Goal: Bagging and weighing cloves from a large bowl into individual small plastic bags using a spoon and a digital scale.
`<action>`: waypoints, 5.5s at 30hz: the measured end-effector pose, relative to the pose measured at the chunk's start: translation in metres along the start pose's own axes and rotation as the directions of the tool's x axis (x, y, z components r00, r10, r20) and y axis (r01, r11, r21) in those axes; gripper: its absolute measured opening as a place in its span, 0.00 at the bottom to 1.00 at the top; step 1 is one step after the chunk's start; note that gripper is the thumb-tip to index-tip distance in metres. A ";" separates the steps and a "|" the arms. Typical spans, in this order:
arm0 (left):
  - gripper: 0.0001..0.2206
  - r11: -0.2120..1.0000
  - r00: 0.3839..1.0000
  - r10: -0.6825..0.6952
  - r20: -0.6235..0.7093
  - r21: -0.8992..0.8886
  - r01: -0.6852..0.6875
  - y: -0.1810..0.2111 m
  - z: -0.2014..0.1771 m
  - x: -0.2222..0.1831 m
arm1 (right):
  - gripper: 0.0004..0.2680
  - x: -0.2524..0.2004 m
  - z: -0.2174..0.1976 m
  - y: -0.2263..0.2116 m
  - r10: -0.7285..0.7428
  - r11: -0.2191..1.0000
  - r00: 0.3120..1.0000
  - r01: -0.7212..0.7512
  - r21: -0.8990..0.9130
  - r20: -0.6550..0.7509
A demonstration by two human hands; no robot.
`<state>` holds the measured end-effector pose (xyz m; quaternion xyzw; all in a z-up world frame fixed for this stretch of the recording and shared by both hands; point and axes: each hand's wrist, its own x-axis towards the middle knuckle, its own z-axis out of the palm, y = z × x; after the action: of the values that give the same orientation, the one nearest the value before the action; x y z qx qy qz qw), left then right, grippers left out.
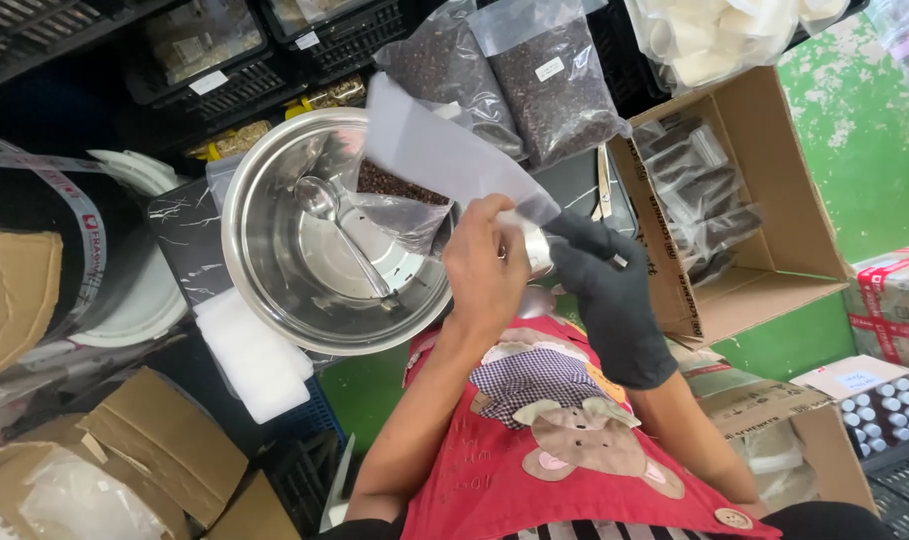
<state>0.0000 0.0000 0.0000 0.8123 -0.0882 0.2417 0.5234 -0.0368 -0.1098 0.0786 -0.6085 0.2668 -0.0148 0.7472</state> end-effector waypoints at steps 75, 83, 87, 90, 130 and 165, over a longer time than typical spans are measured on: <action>0.14 0.888 0.887 0.273 -0.372 0.452 -0.084 -0.023 -0.045 0.036 | 0.13 -0.013 -0.009 0.003 -0.399 0.834 0.897 0.442 -0.332 0.192; 0.12 0.831 0.886 0.343 -0.312 0.540 -0.131 -0.013 -0.049 0.037 | 0.13 0.002 -0.029 0.030 -0.397 0.840 0.894 0.445 -0.309 0.208; 0.12 0.851 0.892 0.311 -0.328 0.513 -0.108 -0.016 -0.048 0.034 | 0.12 -0.017 0.008 -0.015 -0.413 0.830 0.886 0.461 -0.314 0.211; 0.10 0.886 0.895 0.270 -0.355 0.456 -0.086 -0.020 -0.049 0.033 | 0.13 -0.016 0.015 -0.029 -0.376 0.860 0.902 0.425 -0.282 0.212; 0.33 0.389 0.473 -0.389 0.790 -0.324 0.862 -0.123 -0.288 -0.098 | 0.09 0.048 0.153 0.125 0.353 0.510 0.446 0.645 -0.569 0.822; 0.42 0.359 0.688 -0.507 0.519 -0.599 0.716 -0.149 -0.328 -0.187 | 0.08 0.179 0.117 0.377 0.141 -0.085 0.174 0.983 -0.164 0.975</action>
<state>-0.2016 0.3378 -0.1005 0.5031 0.0661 -0.1368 0.8508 0.0513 0.0317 -0.3218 -0.8615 -0.4801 0.1141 0.1196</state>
